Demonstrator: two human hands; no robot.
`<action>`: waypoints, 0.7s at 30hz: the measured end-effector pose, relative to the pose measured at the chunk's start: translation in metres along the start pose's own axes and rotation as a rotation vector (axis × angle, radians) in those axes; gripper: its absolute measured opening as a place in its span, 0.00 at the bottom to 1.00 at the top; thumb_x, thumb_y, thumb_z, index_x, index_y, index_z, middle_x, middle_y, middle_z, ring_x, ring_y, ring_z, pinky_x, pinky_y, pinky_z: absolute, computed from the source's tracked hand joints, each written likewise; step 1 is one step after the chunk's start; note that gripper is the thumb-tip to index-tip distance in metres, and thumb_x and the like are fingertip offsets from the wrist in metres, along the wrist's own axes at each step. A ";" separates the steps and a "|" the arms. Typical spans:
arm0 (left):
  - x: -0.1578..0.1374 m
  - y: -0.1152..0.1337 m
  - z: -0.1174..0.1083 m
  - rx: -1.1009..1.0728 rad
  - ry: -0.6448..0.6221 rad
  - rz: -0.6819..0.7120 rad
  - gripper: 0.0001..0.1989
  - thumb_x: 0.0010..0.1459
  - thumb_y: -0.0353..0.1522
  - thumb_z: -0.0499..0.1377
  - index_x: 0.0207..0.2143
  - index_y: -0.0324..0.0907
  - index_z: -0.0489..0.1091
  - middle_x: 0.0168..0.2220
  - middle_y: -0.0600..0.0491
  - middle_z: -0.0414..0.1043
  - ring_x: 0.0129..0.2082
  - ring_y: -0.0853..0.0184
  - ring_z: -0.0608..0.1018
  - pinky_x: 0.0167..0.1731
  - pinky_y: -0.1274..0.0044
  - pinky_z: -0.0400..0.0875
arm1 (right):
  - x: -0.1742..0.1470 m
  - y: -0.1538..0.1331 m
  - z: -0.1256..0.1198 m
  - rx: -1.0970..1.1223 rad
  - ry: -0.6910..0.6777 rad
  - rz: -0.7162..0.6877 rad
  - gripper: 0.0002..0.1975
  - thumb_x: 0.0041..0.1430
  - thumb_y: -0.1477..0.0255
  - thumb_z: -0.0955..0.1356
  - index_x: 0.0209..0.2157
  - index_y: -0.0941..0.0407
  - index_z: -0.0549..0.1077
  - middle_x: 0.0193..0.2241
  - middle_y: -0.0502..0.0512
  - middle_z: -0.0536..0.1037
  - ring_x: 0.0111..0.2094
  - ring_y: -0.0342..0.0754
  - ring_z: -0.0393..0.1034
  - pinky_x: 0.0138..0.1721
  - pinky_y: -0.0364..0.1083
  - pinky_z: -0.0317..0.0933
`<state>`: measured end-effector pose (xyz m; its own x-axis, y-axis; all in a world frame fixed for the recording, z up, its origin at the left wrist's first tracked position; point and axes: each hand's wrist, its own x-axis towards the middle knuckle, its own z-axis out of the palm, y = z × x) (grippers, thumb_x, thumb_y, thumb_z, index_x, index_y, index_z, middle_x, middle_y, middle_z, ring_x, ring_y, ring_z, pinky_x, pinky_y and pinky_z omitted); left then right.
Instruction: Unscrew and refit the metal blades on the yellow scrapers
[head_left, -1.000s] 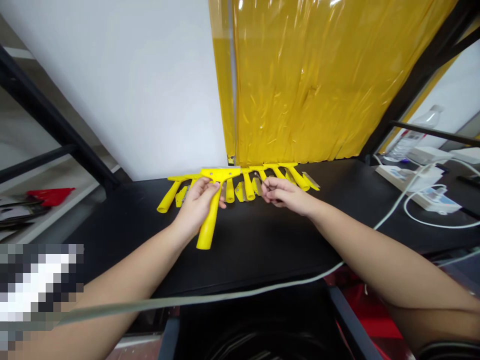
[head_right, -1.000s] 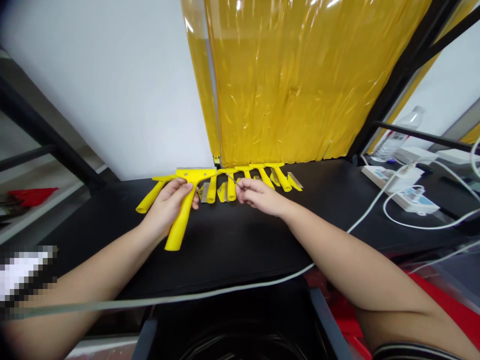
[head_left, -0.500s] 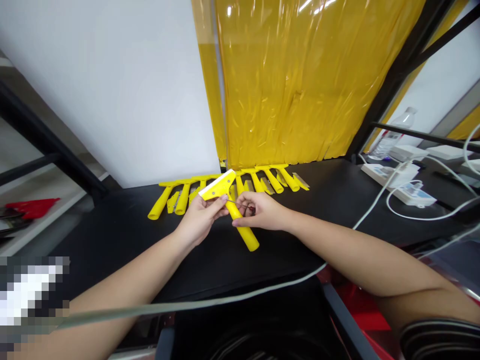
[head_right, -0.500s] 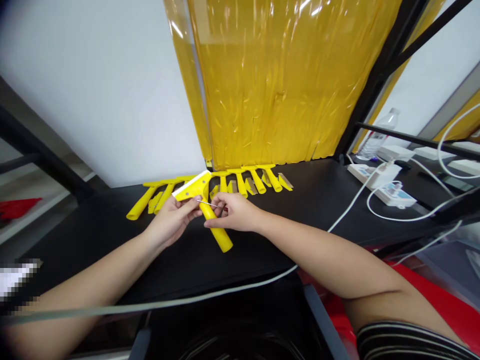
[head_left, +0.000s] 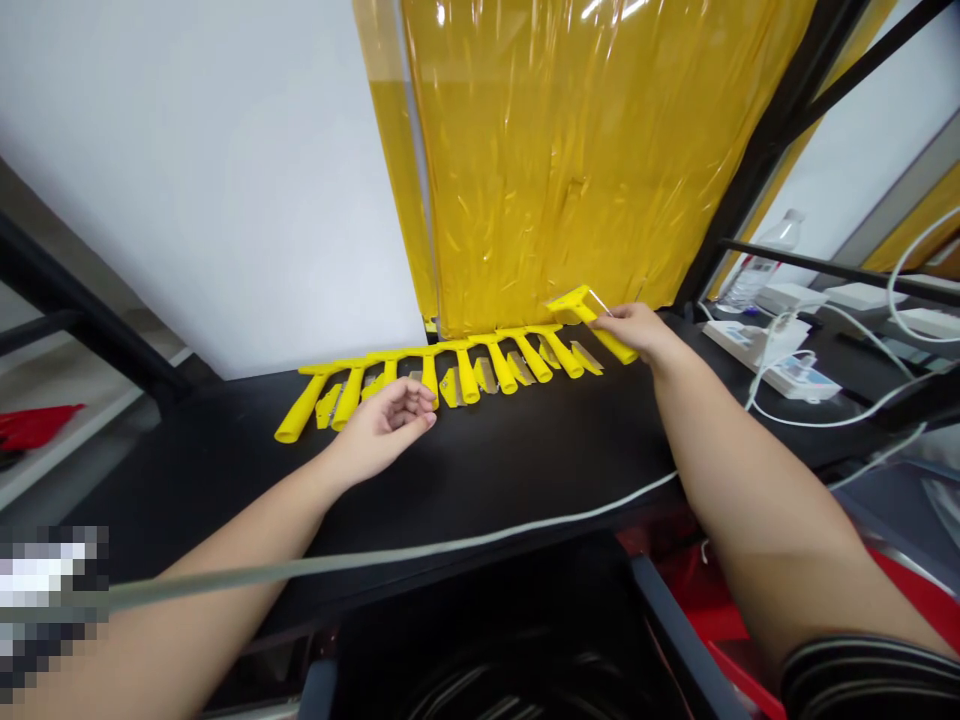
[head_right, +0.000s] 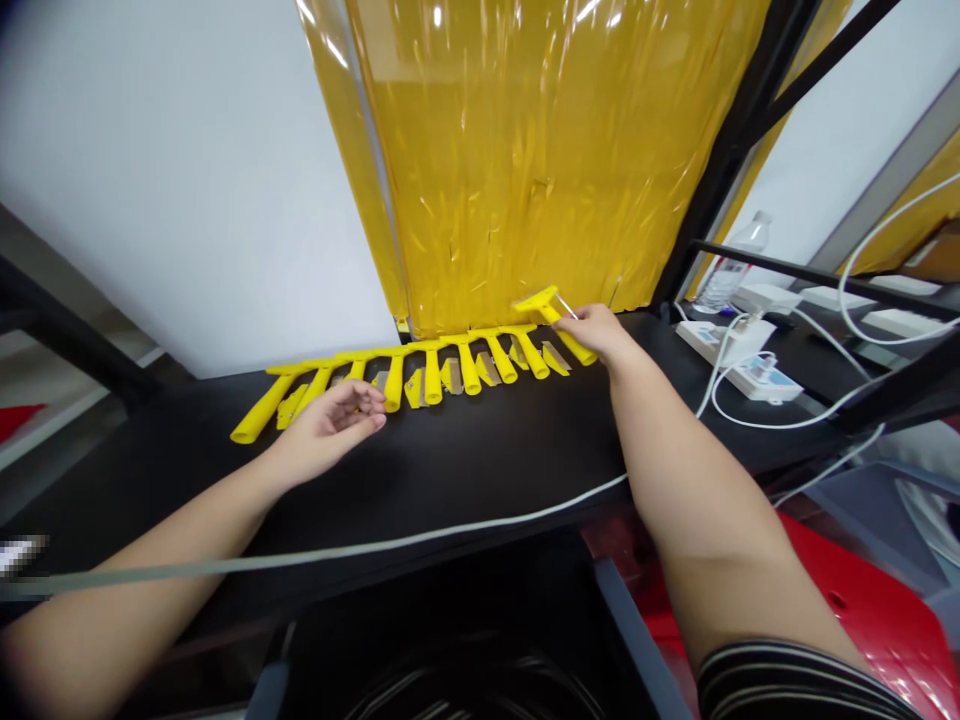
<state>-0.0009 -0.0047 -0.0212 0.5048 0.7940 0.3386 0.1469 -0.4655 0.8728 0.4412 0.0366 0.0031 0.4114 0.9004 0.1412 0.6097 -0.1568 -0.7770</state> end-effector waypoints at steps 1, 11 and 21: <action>0.000 -0.001 -0.002 0.049 -0.006 0.006 0.14 0.59 0.37 0.69 0.43 0.41 0.72 0.39 0.50 0.75 0.38 0.66 0.79 0.41 0.73 0.78 | 0.010 0.011 -0.001 -0.065 0.033 0.048 0.16 0.56 0.64 0.73 0.37 0.64 0.82 0.26 0.57 0.77 0.25 0.46 0.68 0.27 0.45 0.58; 0.004 -0.007 -0.024 0.364 0.012 0.070 0.10 0.61 0.39 0.65 0.39 0.42 0.76 0.34 0.50 0.77 0.30 0.66 0.74 0.32 0.74 0.72 | 0.041 0.038 0.028 -0.401 0.049 0.052 0.12 0.57 0.68 0.73 0.40 0.60 0.84 0.41 0.68 0.84 0.45 0.58 0.79 0.45 0.48 0.68; 0.005 -0.006 -0.028 0.410 0.045 0.094 0.11 0.61 0.39 0.65 0.40 0.41 0.77 0.34 0.50 0.77 0.29 0.67 0.73 0.31 0.75 0.69 | 0.028 0.020 0.019 -0.361 0.109 0.041 0.14 0.59 0.68 0.75 0.44 0.62 0.84 0.46 0.69 0.84 0.49 0.59 0.78 0.48 0.50 0.68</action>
<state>-0.0228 0.0131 -0.0149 0.4961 0.7528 0.4327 0.4331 -0.6465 0.6281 0.4523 0.0660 -0.0204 0.4979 0.8452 0.1940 0.7830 -0.3421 -0.5195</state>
